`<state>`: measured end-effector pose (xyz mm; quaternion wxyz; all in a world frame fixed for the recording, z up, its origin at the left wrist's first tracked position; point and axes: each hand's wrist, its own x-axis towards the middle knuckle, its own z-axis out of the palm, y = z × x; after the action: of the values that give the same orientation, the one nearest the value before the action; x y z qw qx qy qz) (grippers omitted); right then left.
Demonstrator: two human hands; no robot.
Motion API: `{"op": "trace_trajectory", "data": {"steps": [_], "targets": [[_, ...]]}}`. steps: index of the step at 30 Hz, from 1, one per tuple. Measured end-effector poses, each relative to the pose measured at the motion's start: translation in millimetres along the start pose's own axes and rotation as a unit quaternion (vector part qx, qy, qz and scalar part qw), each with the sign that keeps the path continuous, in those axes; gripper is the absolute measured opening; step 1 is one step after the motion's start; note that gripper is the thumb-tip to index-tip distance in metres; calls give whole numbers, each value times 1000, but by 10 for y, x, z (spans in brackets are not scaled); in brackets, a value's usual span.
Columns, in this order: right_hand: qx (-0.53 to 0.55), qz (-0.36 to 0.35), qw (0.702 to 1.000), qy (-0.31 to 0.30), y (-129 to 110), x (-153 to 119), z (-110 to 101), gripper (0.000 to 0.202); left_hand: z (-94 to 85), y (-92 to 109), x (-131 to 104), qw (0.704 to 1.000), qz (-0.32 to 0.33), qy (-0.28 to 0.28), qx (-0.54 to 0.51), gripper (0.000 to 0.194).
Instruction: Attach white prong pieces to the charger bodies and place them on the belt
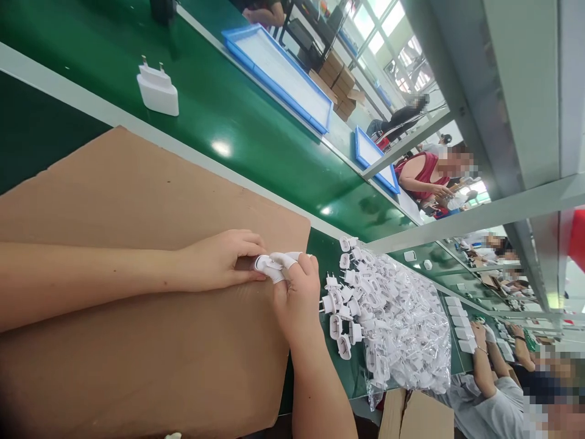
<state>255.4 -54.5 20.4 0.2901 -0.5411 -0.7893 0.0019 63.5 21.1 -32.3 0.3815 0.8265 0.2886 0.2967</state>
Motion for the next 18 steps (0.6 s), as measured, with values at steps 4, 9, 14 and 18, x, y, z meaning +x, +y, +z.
{"op": "trace_trajectory", "data": {"steps": [4,9,14,18], "targets": [[6,16,1000,-14,2,3,25,25,5,2,-2,1000,1,-4,0,24],[11,17,1000,11,-2,-12,18,23,14,5,-3,1000,6,10,-1,25],[-19,-7,1000,-10,-4,4,15,27,32,-19,5,1000,16,15,3,22],[-56,-26,998,-18,-12,46,-3,21,66,-54,7,999,21,26,7,22]]}}
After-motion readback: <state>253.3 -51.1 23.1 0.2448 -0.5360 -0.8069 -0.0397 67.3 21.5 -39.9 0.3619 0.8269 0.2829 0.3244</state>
